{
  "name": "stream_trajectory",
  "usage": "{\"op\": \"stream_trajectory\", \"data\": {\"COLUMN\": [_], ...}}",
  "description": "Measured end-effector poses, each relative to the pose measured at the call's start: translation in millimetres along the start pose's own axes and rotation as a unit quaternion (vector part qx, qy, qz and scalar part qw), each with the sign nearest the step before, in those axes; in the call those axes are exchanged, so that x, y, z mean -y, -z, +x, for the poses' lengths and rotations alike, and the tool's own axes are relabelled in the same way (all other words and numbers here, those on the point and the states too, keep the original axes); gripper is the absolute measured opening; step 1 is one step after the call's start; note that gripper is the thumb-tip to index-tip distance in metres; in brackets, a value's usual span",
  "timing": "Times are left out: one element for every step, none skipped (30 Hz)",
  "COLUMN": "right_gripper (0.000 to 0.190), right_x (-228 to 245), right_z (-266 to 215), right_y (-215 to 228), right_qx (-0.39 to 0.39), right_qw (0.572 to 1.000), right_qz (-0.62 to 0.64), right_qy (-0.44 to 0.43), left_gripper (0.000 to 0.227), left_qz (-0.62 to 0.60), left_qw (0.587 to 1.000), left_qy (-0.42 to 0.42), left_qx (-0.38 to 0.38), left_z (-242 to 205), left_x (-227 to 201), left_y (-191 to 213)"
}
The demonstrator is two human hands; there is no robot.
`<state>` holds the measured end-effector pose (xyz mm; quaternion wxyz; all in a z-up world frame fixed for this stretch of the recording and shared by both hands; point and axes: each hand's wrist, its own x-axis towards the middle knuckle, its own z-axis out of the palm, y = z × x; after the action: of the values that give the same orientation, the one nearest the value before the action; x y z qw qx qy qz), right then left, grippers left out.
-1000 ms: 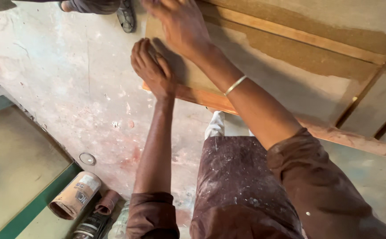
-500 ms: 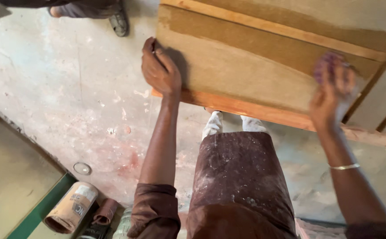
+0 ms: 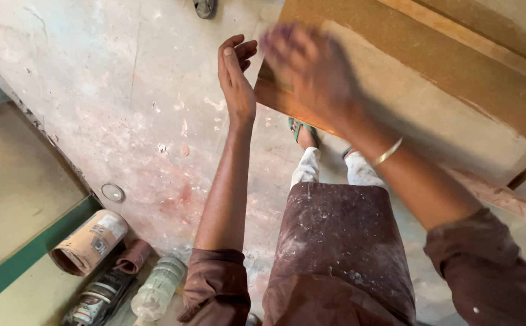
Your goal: The person applies a liquid finish to a large wooden panel with geometric patterns using a purple cloth. They repeatedly dip the cloth into a metal can and wipe the finish onto the wood surface, covering various sections of the panel.
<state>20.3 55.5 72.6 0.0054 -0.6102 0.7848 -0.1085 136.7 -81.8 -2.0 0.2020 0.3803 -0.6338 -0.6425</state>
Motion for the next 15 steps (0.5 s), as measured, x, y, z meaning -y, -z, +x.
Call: {"op": "stream_trajectory", "data": {"right_gripper": [0.053,0.051,0.050,0.049,0.048,0.058,0.069,0.063,0.057,0.059,0.061,0.062,0.066,0.071,0.062], "right_x": [14.4,21.3,25.7,22.4,13.0,-2.3,-17.7,-35.4,-46.0,-49.7,-47.4,-40.5,-29.1,-11.0,12.7], "right_z": [-6.4,-11.3,-17.4,-20.5,-21.2,-19.2,-18.3,-15.4,-12.7,-14.1,-10.9,-9.8,-16.3,-23.4,-33.1], "right_y": [-1.5,-4.0,-7.3,-10.9,-14.6,-18.3,-20.5,-22.9,-23.9,-24.4,-25.7,-27.0,-27.5,-28.7,-31.2], "right_qx": [0.032,0.063,0.070,0.076,0.082,0.072,0.064,0.011,-0.041,-0.032,-0.027,-0.021,-0.011,-0.001,0.001], "right_qw": [0.999,0.998,0.997,0.995,0.992,0.993,0.994,0.999,0.999,0.999,0.999,0.999,1.000,1.000,1.000], "right_qz": [-0.003,-0.006,-0.013,-0.020,-0.028,-0.032,-0.035,-0.019,-0.003,0.000,0.000,0.001,-0.010,-0.022,-0.004], "right_qy": [0.006,0.012,0.038,0.065,0.090,0.086,0.082,0.043,0.003,-0.010,-0.023,-0.036,-0.007,0.022,0.007], "left_gripper": [0.050,0.052,0.053,0.054,0.056,0.057,0.057,0.058,0.058,0.059,0.060,0.061,0.061,0.060,0.059], "left_qz": [-0.018,-0.037,-0.054,-0.046,-0.038,-0.030,-0.034,-0.037,-0.041,-0.045,-0.048,-0.052,-0.046,-0.040,-0.035], "left_qw": [1.000,0.999,0.998,0.999,0.999,0.999,0.999,0.999,0.998,0.998,0.998,0.997,0.998,0.998,0.998], "left_qy": [0.002,0.004,0.008,0.008,0.008,0.009,0.016,0.024,0.032,0.038,0.039,0.040,0.032,0.023,0.016], "left_qx": [-0.004,-0.008,-0.010,-0.016,-0.021,-0.026,-0.028,-0.030,-0.032,-0.032,-0.031,-0.031,-0.038,-0.046,-0.051], "left_z": [0.1,0.2,-0.4,-2.0,-2.3,-2.4,-5.6,-8.6,-12.1,-18.1,-21.6,-24.8,-26.6,-27.2,-29.2], "left_x": [0.2,1.1,2.2,3.6,5.0,6.7,9.3,12.5,16.1,20.3,23.9,28.0,33.4,39.0,45.3], "left_y": [2.2,3.2,4.7,6.0,6.5,7.0,8.8,10.7,12.4,13.2,15.0,16.9,16.7,17.8,15.6]}}
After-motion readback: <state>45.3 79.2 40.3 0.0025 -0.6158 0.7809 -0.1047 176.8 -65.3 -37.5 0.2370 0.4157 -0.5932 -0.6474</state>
